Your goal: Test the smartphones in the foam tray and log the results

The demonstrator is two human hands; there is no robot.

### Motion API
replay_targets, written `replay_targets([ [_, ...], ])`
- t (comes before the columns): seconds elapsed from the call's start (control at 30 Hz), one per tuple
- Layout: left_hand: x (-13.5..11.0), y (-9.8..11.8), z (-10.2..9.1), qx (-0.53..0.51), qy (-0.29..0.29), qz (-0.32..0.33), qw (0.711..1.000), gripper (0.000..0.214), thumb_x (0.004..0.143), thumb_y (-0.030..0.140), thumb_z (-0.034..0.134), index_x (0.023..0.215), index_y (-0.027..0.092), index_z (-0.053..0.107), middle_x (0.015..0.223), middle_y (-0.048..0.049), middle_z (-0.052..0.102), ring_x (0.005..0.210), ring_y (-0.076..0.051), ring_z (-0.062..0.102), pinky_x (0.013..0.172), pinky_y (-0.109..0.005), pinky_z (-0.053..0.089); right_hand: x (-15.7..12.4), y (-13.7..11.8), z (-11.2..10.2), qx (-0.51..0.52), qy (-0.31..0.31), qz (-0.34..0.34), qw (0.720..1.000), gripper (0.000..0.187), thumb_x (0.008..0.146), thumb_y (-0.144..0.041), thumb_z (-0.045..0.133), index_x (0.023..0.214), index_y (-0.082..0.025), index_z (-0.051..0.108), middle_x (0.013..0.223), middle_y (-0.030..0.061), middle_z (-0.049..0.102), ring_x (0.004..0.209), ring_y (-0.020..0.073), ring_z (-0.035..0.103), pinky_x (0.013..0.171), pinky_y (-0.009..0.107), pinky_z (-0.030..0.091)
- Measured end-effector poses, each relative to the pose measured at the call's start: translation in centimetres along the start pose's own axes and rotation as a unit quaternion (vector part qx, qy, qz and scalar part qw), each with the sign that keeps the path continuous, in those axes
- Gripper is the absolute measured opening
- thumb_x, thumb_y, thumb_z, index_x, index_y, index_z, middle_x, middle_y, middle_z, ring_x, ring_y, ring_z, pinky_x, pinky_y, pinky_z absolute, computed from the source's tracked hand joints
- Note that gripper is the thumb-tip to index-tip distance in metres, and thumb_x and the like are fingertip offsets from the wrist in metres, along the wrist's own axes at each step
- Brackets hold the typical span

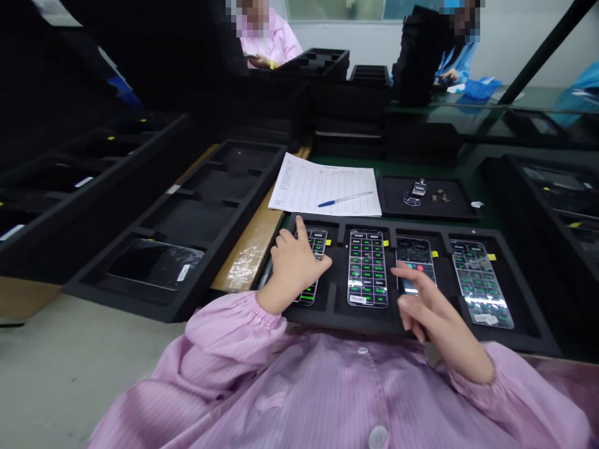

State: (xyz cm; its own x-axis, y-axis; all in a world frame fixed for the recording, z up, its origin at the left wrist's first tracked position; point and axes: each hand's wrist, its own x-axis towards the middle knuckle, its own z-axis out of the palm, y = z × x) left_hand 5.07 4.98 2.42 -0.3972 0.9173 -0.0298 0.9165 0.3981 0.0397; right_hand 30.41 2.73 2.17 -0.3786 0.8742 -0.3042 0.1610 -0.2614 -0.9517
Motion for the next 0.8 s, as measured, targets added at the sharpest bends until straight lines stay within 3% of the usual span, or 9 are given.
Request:
replay_targets([
  [0.1, 0.0, -0.2, 0.1, 0.003, 0.01, 0.008, 1.0, 0.096, 0.079, 0.049, 0.054, 0.153, -0.002, 0.021, 0.119, -0.0292, 0.054, 0.107, -0.043, 0.056, 0.084, -0.05, 0.049, 1.8, -1.1, 1.5, -0.005, -0.047, 0.033, 0.998, 0.059, 0.086, -0.053, 0.064, 0.134, -0.023, 0.047, 0.064, -0.006, 0.052, 0.048, 0.0108, 0.044, 0.043, 0.021, 0.035],
  [0.23, 0.0, -0.5, 0.0, -0.004, 0.018, 0.014, 1.0, 0.1, 0.079, 0.049, 0.056, 0.154, -0.003, 0.017, 0.118, -0.0275, 0.055, 0.107, -0.042, 0.057, 0.084, -0.05, 0.049, 3.0, -1.8, 2.2, -0.007, -0.066, 0.044, 0.997, 0.057, 0.088, -0.051, 0.061, 0.134, -0.022, 0.045, 0.053, -0.0109, 0.043, 0.043, 0.0097, 0.039, 0.044, 0.02, 0.03],
  [0.5, -0.2, -0.8, -0.7, -0.03, -0.01, 0.016, 0.999, 0.101, 0.085, 0.05, 0.056, 0.157, 0.001, 0.006, 0.119, -0.0246, 0.053, 0.111, -0.04, 0.057, 0.091, -0.048, 0.048, 2.5, -2.5, 4.0, 0.03, -0.108, 0.045, 0.993, 0.057, 0.076, -0.044, 0.073, 0.123, -0.021, 0.051, 0.056, -0.0109, 0.037, 0.043, 0.008, 0.033, 0.043, 0.022, 0.017],
  [0.63, -0.2, -0.8, -0.8, -0.045, -0.006, 0.016, 0.999, 0.097, 0.086, 0.046, 0.054, 0.157, 0.001, 0.007, 0.118, -0.0251, 0.054, 0.112, -0.041, 0.058, 0.091, -0.05, 0.049, 2.2, -2.4, 4.3, 0.073, -0.099, 0.047, 0.991, 0.055, 0.075, -0.043, 0.073, 0.122, -0.022, 0.053, 0.059, -0.0099, 0.037, 0.045, 0.0078, 0.031, 0.045, 0.023, 0.017],
  [0.8, -0.2, -0.9, -0.8, -0.051, 0.007, 0.022, 0.998, 0.094, 0.085, 0.042, 0.053, 0.156, -0.002, 0.01, 0.118, -0.0281, 0.056, 0.11, -0.042, 0.059, 0.088, -0.051, 0.051, 2.3, -1.6, 4.5, 0.094, -0.1, 0.033, 0.99, 0.054, 0.077, -0.041, 0.074, 0.124, -0.025, 0.054, 0.074, -0.0051, 0.049, 0.047, 0.0063, 0.034, 0.043, 0.022, 0.021],
])
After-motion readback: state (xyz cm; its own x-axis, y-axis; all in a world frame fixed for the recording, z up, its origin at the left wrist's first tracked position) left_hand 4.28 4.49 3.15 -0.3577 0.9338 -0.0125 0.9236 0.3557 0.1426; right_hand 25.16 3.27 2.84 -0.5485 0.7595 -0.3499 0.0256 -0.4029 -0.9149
